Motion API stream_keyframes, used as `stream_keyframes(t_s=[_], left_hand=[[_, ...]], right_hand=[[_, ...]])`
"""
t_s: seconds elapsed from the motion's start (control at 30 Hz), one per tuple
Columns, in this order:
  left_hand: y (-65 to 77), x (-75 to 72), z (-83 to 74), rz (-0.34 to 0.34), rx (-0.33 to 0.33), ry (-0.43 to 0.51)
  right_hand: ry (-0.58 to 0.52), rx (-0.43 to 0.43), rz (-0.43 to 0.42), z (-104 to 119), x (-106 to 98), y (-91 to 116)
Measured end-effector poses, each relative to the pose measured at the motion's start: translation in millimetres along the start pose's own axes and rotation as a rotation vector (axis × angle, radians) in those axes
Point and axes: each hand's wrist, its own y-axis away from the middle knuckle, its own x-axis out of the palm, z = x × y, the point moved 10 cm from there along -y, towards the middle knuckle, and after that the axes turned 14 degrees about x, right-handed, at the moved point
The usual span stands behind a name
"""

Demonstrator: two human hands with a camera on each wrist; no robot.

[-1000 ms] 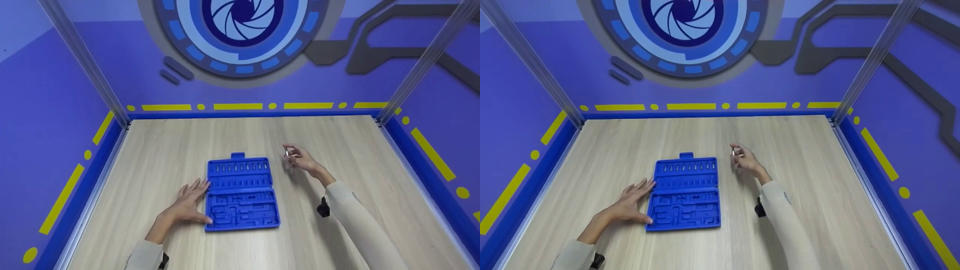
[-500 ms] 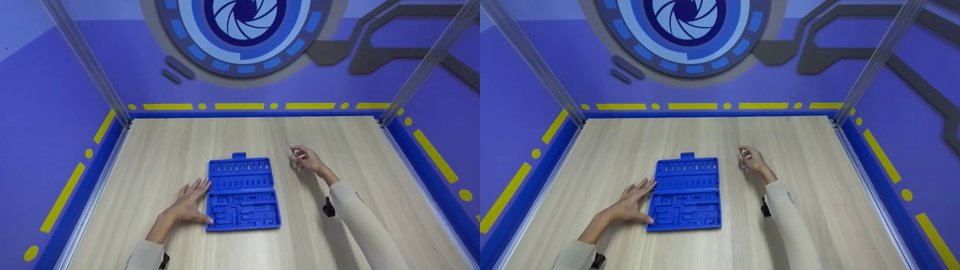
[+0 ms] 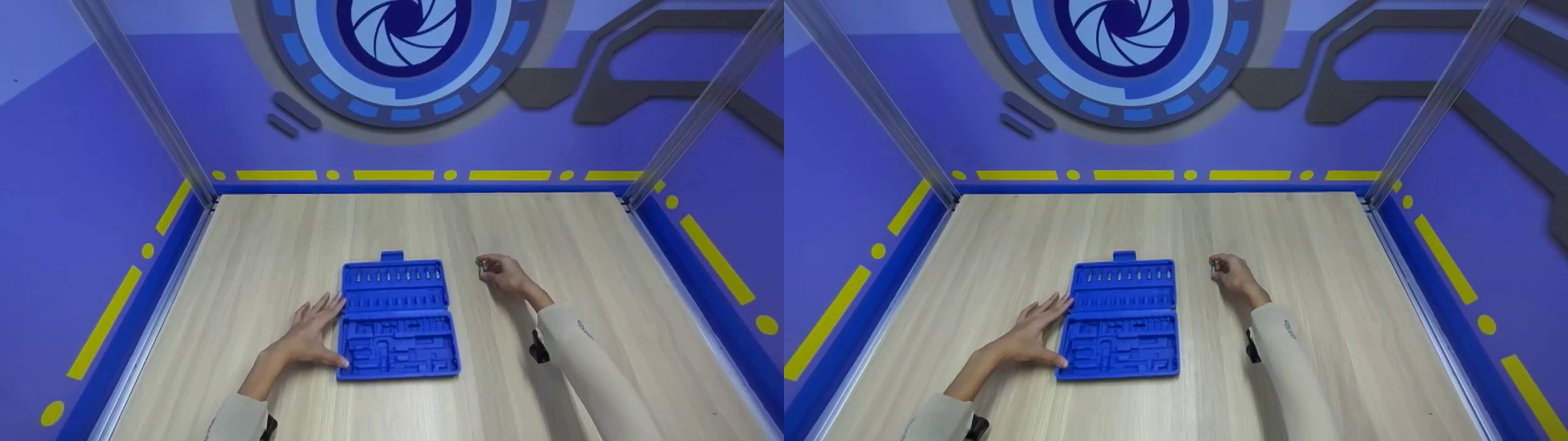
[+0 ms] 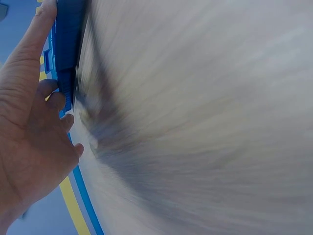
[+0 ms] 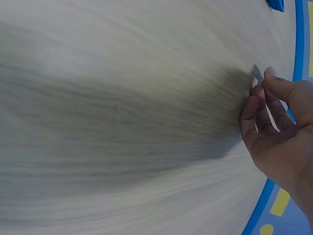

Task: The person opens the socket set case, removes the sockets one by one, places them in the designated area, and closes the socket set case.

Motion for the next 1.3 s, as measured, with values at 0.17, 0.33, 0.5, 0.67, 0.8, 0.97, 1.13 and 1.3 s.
stream_keyframes(t_s=[0.17,0.33,0.5,0.67,0.8,0.97,1.13,1.3], left_hand=[[0.5,0.7,-1.1,-0.001,0.001,0.002],[0.2,1.0,-2.3,0.005,0.004,0.001],[-1.0,-0.7,-2.9,-0.003,0.002,0.008],[-1.5,-0.2,-3.3,-0.005,0.008,0.02],[-1.2,0.0,-2.7,-0.005,0.009,0.016],[-0.8,1.2,-0.2,0.004,0.005,0.012],[-0.5,0.4,1.1,0.008,0.002,0.002],[0.3,1.5,1.0,-0.002,0.001,-0.007]], right_hand=[[0.137,0.055,-0.003,4.1,6.8,2.6],[0.182,0.094,0.013,3.6,9.1,2.1],[0.159,0.108,0.041,6.3,5.8,-0.1],[0.155,0.139,0.061,7.0,-0.3,-1.2],[0.136,0.141,0.069,14.8,-2.6,-3.7],[0.083,0.124,0.109,38.6,6.6,-5.6],[0.078,0.076,0.133,60.5,32.0,-16.1],[0.041,0.015,0.204,79.4,71.3,-25.2]])
